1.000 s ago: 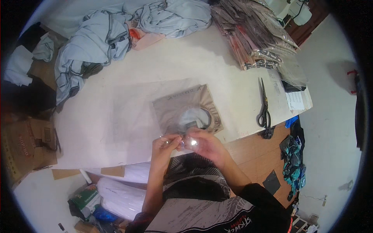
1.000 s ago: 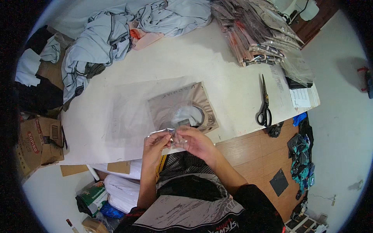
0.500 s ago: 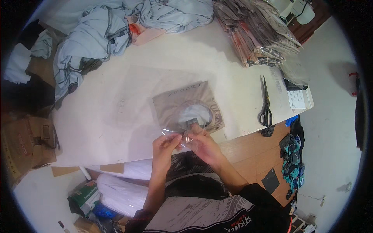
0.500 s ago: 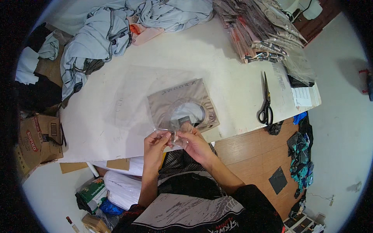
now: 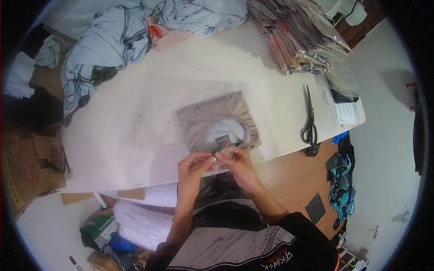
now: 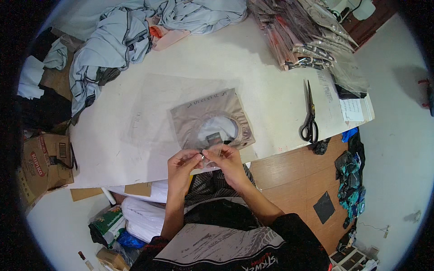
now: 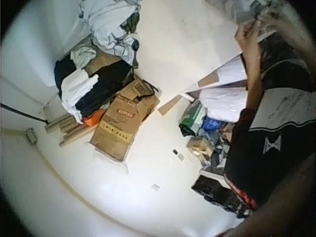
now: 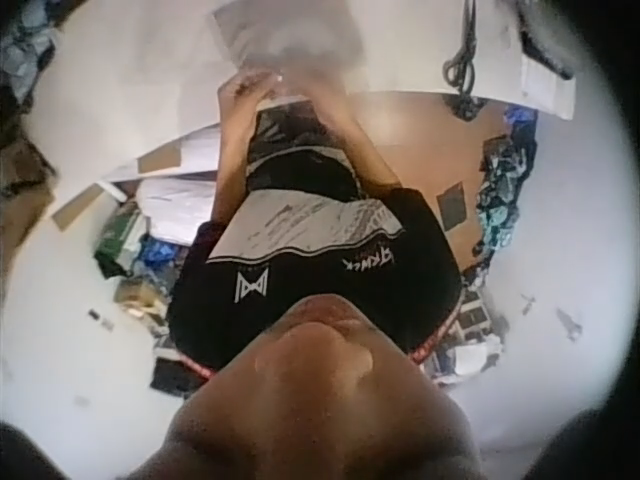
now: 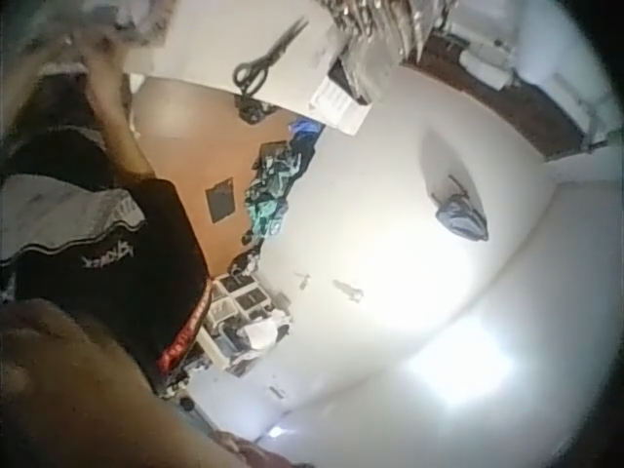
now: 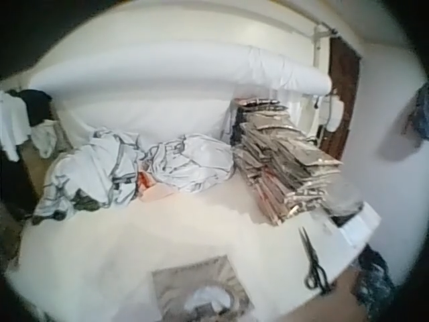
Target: Fold a shirt, place it in a plastic bag, then inspect and trim fabric from another garment.
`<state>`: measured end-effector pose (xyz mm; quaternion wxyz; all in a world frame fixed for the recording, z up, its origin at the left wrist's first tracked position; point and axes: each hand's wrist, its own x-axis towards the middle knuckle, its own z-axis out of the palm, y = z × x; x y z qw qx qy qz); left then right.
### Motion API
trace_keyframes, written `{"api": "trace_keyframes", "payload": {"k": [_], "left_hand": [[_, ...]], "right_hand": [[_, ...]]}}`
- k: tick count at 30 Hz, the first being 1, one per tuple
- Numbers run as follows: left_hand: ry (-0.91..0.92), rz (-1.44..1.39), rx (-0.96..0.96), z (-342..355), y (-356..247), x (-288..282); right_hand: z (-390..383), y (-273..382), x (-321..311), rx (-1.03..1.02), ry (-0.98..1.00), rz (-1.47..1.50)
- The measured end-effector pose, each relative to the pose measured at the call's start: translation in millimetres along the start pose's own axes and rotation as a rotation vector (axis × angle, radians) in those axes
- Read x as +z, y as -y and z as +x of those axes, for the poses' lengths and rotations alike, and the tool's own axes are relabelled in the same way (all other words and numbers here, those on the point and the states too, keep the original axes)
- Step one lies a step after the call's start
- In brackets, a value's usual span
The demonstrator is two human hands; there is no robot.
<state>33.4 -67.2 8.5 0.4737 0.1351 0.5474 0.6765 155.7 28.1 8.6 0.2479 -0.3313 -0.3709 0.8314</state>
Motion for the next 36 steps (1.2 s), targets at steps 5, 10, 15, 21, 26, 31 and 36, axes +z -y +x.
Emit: {"api": "trace_keyframes", "payload": {"k": [5, 10, 15, 21, 26, 31, 36], "left_hand": [[-0.016, -0.023, 0.008, -2.5, -1.0, 2.9], [-0.038, 0.0, 0.01, -3.8, -4.4, 4.4], [-0.028, -0.021, -0.015, -5.1, -9.9, 8.8], [-0.018, 0.097, -0.04, -2.0, -24.5, 7.9], [0.086, 0.066, 0.022, 1.8, -30.6, 3.4], [0.05, 0.067, 0.055, 5.9, -27.7, -4.5], [-0.087, -0.081, 0.022, 18.1, -37.8, -22.3]], "right_hand": [[-1.8, 0.0, -3.0, -0.012, 0.028, 0.012], [-7.6, 12.1, -2.8, 0.044, -0.025, -0.049], [-15.8, 13.4, -0.8, -0.341, -0.221, -0.352], [-15.2, 53.3, 2.0, -0.988, -0.032, -1.273], [0.3, 71.9, 1.7, -0.861, 0.535, -1.447], [5.3, 82.5, 11.6, -0.987, 0.622, -1.424], [0.7, 78.2, 5.2, -1.08, 0.629, -1.396]]}}
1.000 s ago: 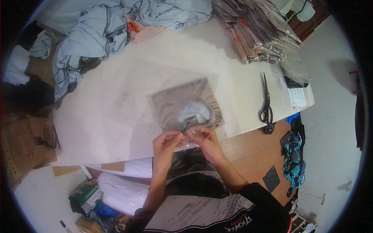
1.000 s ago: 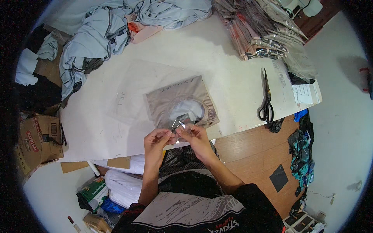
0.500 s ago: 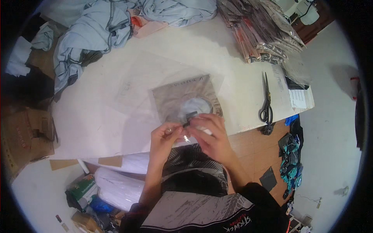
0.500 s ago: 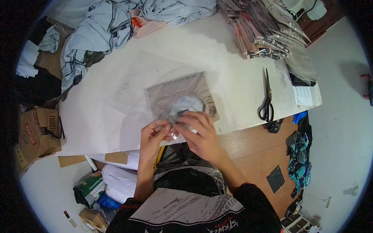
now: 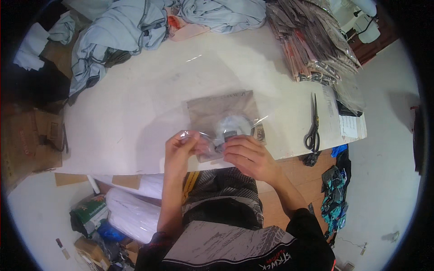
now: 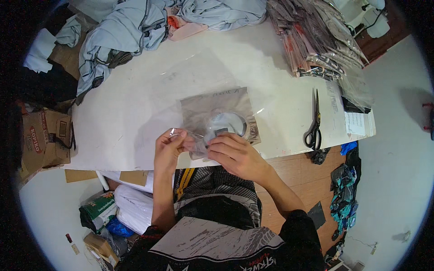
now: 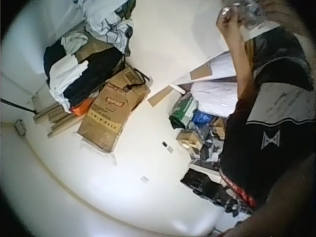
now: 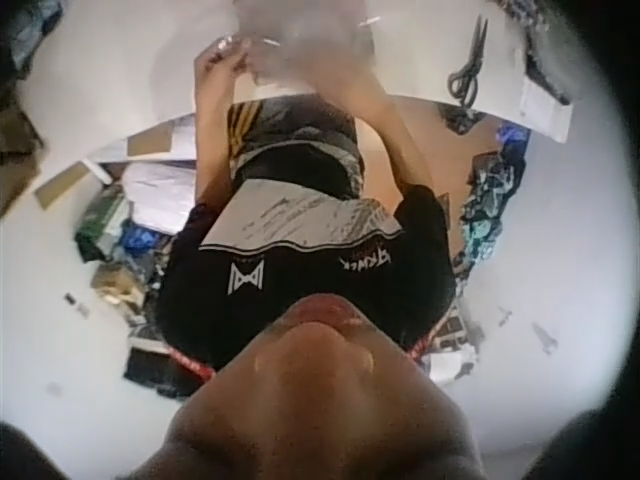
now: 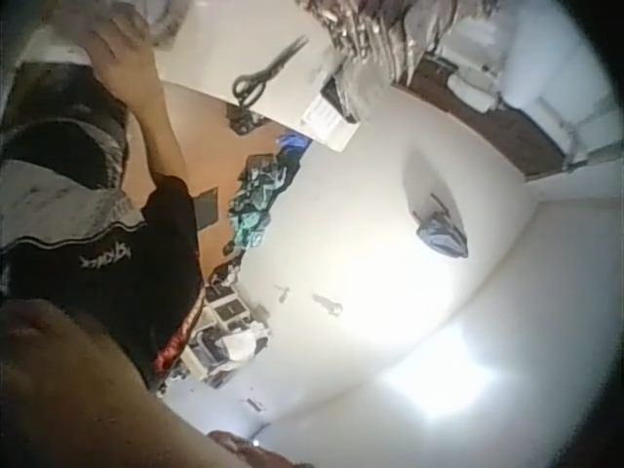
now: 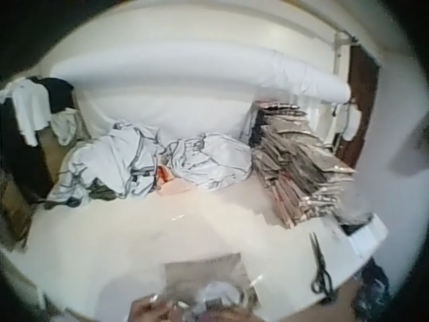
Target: Fold a shirt, place it in a plastic bag, then inspect and trim fabric from another garment.
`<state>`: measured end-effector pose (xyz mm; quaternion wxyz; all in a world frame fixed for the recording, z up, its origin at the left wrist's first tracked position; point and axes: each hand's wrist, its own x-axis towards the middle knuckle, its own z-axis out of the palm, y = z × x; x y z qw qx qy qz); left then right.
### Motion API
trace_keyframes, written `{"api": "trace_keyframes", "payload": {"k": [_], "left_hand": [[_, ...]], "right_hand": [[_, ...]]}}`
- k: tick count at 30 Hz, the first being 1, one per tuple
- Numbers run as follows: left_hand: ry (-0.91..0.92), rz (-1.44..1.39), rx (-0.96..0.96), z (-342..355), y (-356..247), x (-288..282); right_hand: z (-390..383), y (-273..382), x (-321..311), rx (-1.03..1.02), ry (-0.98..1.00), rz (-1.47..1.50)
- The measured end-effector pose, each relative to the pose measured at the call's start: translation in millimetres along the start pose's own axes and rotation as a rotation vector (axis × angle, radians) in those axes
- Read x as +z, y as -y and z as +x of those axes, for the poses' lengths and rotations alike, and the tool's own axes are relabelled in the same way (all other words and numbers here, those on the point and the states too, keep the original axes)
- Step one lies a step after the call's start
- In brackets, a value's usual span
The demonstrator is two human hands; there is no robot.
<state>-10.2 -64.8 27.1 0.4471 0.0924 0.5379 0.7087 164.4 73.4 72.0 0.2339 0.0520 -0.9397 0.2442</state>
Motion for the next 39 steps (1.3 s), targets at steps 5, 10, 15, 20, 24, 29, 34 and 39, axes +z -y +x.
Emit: {"api": "trace_keyframes", "payload": {"k": [5, 10, 15, 20, 24, 29, 34, 39], "left_hand": [[-0.004, 0.019, -0.091, -1.5, -7.8, -6.2], [-0.282, 0.691, 0.366, -28.4, -13.3, -14.9], [0.282, 1.423, 0.781, -28.4, -36.1, 15.5], [0.467, 1.293, 0.936, 2.0, 2.4, 25.3], [0.41, 1.296, 1.037, 14.0, 13.3, 21.1], [0.318, 1.4, 1.047, 18.6, 18.7, 14.6], [0.181, 1.428, 1.001, 11.7, 17.1, 12.4], [-0.088, 1.492, 0.9, -13.0, 23.2, 3.2]], "right_hand": [[-1.6, -2.4, -0.9, -0.055, -0.019, -0.02], [-8.7, -7.6, -0.8, -0.07, 0.03, -0.067], [-23.7, -7.3, -4.0, -0.049, 0.044, -0.086], [-22.6, -7.0, -3.5, 0.026, -0.108, 0.059], [-18.8, -4.5, -5.8, -0.018, -0.072, 0.026], [-22.1, 10.3, -1.9, -0.027, 0.018, -0.132], [-15.8, 23.9, 6.0, 0.206, -0.146, -0.102], [7.1, 11.1, 10.2, 0.652, -0.458, 0.156]]}}
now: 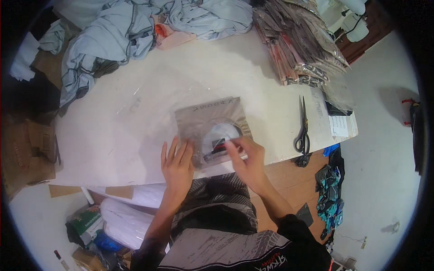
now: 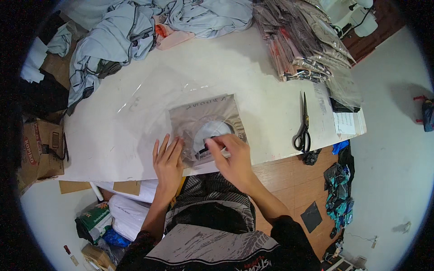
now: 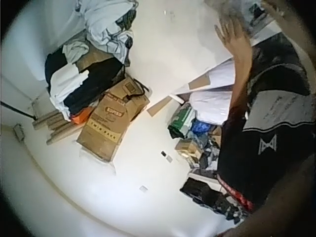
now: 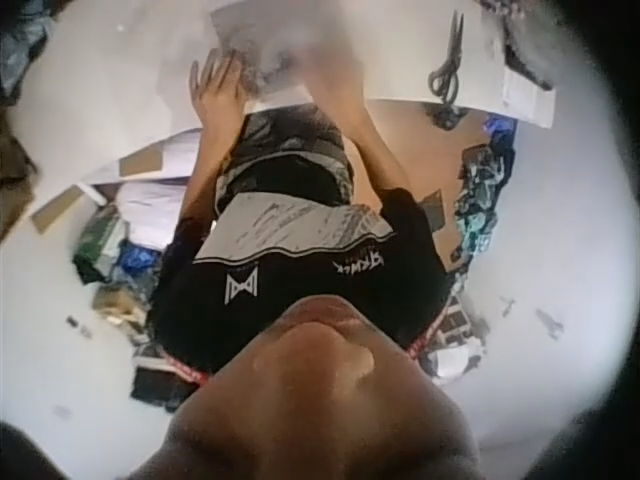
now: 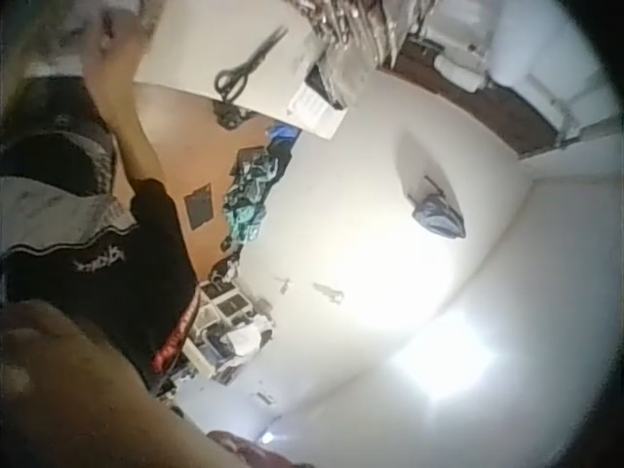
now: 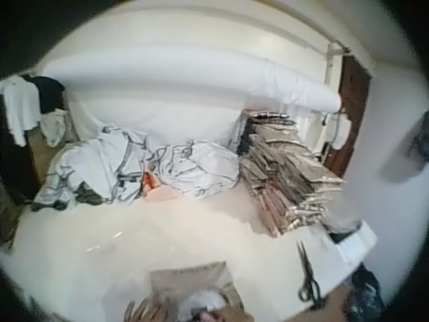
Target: Fold a shirt, place it in a plastic bag, then inspect and trim fabric from another garment.
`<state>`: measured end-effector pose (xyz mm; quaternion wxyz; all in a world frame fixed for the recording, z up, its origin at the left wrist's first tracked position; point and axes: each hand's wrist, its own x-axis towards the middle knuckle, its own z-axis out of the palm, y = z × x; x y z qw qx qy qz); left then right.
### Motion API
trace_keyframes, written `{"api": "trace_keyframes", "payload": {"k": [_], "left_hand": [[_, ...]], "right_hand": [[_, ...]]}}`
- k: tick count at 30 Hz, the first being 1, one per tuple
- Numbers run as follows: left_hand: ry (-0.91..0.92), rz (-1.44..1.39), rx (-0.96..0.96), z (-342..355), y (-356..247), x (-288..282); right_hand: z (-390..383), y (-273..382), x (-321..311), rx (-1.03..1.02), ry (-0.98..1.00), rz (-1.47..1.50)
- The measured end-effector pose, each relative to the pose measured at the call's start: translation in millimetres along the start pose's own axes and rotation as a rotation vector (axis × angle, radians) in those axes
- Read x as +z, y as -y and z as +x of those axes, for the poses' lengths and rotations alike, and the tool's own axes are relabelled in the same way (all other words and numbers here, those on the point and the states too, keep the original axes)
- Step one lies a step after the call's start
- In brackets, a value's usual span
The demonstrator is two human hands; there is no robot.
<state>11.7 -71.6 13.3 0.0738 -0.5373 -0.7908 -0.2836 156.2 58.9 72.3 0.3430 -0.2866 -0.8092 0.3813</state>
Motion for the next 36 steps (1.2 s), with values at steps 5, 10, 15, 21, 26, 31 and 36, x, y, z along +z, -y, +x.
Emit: {"api": "trace_keyframes", "payload": {"k": [5, 10, 15, 21, 26, 31, 36], "left_hand": [[0.062, 0.024, -0.156, -14.7, -18.9, -8.5], [0.207, -0.298, -0.359, -7.4, -25.5, -37.9], [0.007, -0.166, -0.34, 18.5, 73.9, -39.4], [-0.009, 0.318, -0.422, 2.5, 134.1, -1.3], [-0.055, 0.283, -0.471, 2.7, 133.5, -7.8], [0.001, 0.282, -0.497, 1.2, 137.1, -9.3], [-0.009, 0.279, -0.481, 3.4, 137.8, -4.1]], "right_hand": [[29.0, 1.2, 38.2, 0.149, 0.382, -0.348], [48.1, 1.0, 61.7, -0.026, 0.411, -0.352], [84.2, 4.7, 104.7, -0.124, 0.531, -0.089], [97.9, -15.6, 159.0, -0.148, 0.484, -0.149], [105.2, -23.0, 156.6, -0.043, 0.367, -0.12], [109.6, -13.2, 165.5, -0.056, 0.443, -0.23], [121.4, -7.1, 195.9, -0.244, 0.466, -0.431]]}}
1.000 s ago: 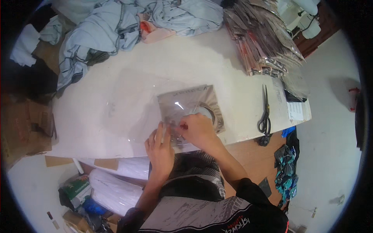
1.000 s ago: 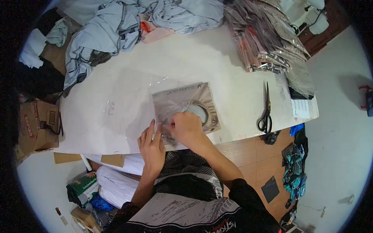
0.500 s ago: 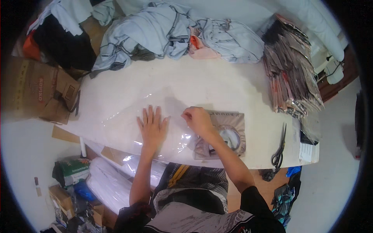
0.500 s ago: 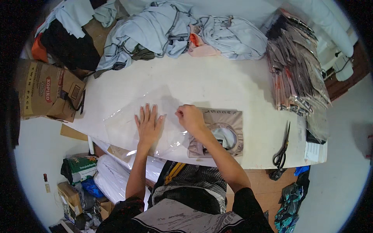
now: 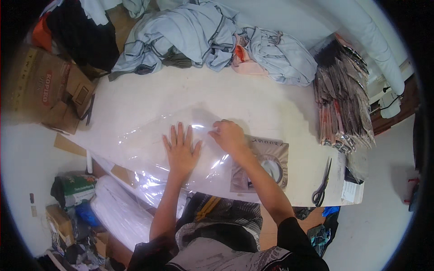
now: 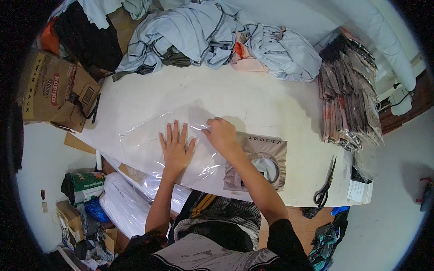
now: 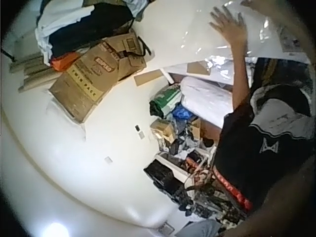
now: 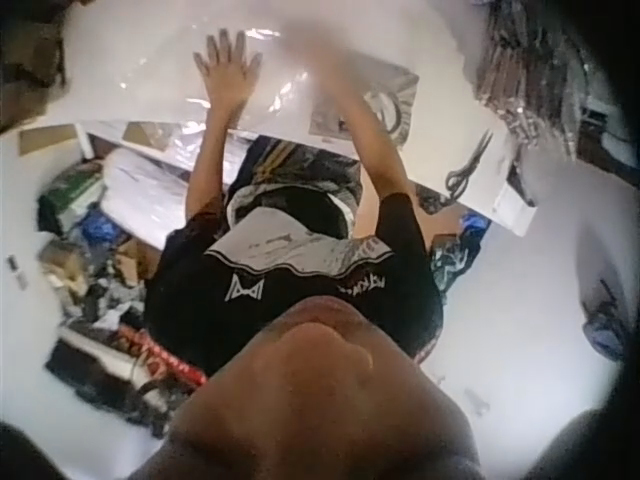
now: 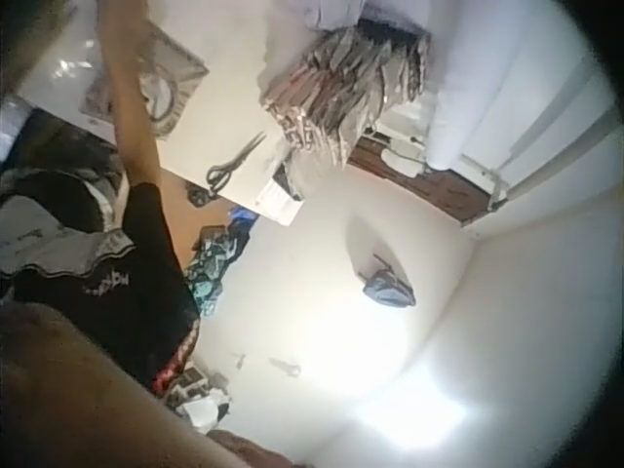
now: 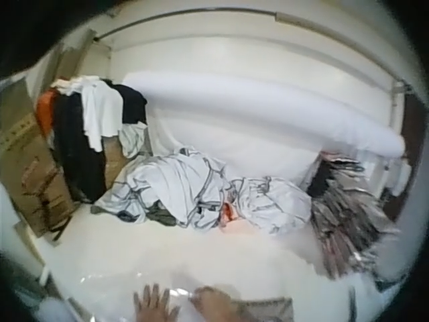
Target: Fold a shirt, place it in a plastic bag, then inspect and trim fabric from another garment.
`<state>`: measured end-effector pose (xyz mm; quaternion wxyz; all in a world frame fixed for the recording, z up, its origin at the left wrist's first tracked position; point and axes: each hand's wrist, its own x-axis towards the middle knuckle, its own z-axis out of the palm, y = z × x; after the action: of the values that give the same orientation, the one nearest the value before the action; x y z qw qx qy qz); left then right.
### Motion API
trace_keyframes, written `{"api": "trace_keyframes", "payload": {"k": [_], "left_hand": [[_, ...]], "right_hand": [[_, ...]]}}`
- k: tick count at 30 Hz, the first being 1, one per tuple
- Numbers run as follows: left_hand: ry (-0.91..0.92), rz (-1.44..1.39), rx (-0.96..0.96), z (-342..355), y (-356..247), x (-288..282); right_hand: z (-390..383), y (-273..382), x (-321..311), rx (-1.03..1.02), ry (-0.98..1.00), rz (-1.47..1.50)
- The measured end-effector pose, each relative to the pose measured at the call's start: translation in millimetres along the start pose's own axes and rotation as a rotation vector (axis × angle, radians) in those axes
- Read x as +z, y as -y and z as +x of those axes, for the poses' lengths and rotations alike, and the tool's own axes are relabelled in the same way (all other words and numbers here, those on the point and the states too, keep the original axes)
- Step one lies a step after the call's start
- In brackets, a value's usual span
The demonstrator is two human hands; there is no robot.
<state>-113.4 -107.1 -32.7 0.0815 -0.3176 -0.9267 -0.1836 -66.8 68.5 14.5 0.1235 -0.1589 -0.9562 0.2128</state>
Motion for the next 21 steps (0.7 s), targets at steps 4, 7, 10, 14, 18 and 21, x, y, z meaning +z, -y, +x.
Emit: {"api": "trace_keyframes", "payload": {"k": [4, 7, 10, 14, 18, 21], "left_hand": [[0.002, -0.024, -0.007, -0.9, -0.1, -0.2], [0.005, -0.032, 0.002, -0.3, -2.7, -3.8], [-0.006, -0.026, 0.002, -1.5, 1.6, -5.0], [-0.003, -0.027, -0.003, -0.4, 1.5, -4.3], [-0.034, -0.024, 0.015, 0.2, 1.2, -3.8], [-0.045, -0.035, 0.027, 1.1, -0.7, -2.0]], "right_hand": [[13.3, -14.2, 7.4, 0.099, -0.002, 0.215], [13.7, -32.5, 2.0, 0.228, -0.075, 0.325], [13.1, -34.5, -6.8, 0.336, 0.007, 0.363], [14.8, -34.1, 0.5, 0.221, -0.022, 0.337], [26.5, -11.7, 5.8, -0.056, -0.155, 0.127], [40.5, -12.0, 10.8, -0.07, -0.098, 0.039]]}}
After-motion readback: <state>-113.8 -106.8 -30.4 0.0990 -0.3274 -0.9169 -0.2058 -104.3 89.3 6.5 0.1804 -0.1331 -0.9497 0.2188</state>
